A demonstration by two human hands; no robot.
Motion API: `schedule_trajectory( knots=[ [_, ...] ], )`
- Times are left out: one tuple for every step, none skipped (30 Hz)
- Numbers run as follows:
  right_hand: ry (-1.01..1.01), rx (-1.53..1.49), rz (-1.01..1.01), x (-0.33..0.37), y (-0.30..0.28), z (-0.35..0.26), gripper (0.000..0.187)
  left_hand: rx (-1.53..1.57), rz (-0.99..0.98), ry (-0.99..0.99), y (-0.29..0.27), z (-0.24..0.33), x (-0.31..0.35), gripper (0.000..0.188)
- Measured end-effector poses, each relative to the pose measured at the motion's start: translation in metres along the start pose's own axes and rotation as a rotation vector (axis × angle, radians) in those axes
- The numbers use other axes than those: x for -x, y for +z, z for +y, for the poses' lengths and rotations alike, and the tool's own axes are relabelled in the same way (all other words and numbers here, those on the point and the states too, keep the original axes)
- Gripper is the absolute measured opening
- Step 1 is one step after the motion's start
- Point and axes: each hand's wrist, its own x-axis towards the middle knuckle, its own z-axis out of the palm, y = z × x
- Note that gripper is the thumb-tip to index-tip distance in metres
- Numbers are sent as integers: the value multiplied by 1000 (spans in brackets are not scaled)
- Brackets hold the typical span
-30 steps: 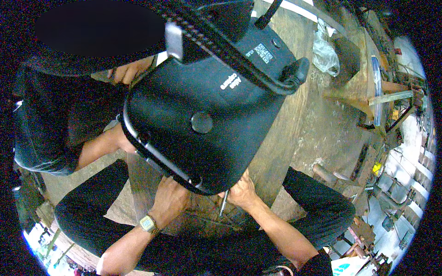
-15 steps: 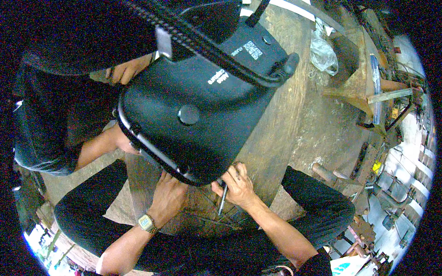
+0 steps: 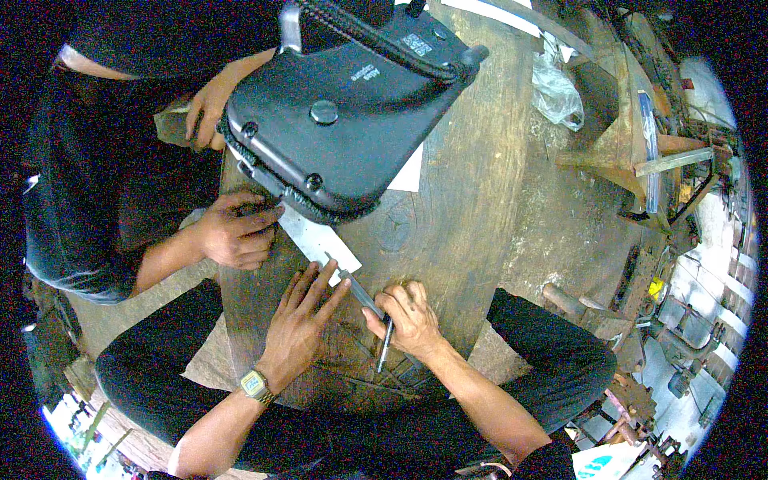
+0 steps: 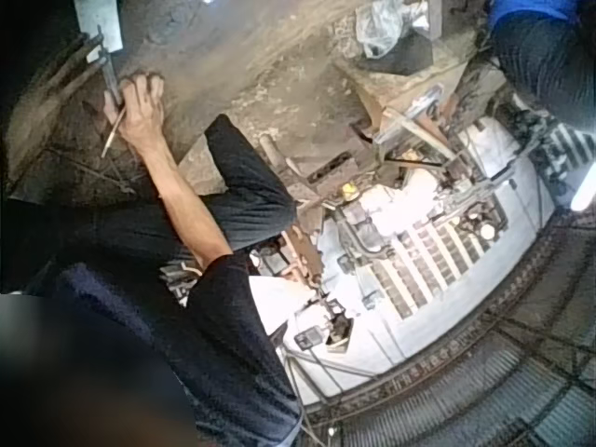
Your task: The person sits cross-legged on the floor and uses a pen, caliper, and compass to draw technical diagrams on a piece of paper. They measure and mark lines, draw arcs, and collaborate with a coworker who also draws on the paper.
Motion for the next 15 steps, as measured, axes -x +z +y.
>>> schedule_trajectory(
  knots=[
    [-2,1,-1,0,0,0,31,-6,0,1,0,0,0,76],
    [1,2,-3,0,0,0,31,-20,-14,-4,0,0,0,76],
    [3,3,-6,1,0,0,32,-10,-5,0,0,0,0,75],
    [6,4,-8,1,0,0,32,-7,-9,-1,0,0,0,75],
    [6,3,-8,1,0,0,32,-7,-4,-1,0,0,0,75],
    [6,2,-7,1,0,0,32,-6,-14,-4,0,0,0,75],
    [5,1,-6,1,1,0,32,-8,-15,-5,-1,0,0,75],
    [2,0,-1,0,1,0,32,-15,-18,-8,-1,0,0,75],
    [-1,-2,5,0,1,0,32,-9,-14,-6,-1,0,0,75],
    [-5,-4,10,0,1,0,32,-9,-13,-7,0,0,0,76],
    [-1,-3,8,0,0,0,32,-13,-17,-10,0,0,0,76],
    [2,-3,5,-1,0,0,32,-5,-12,-7,0,0,0,76],
    [5,-3,3,-1,0,-1,32,-3,-14,-7,0,0,0,77],
    [6,-3,1,-1,0,-1,32,-6,-11,-7,0,0,0,77],
    [7,-3,0,-1,0,-1,32,4,-8,-6,0,0,0,77]
  ],
)
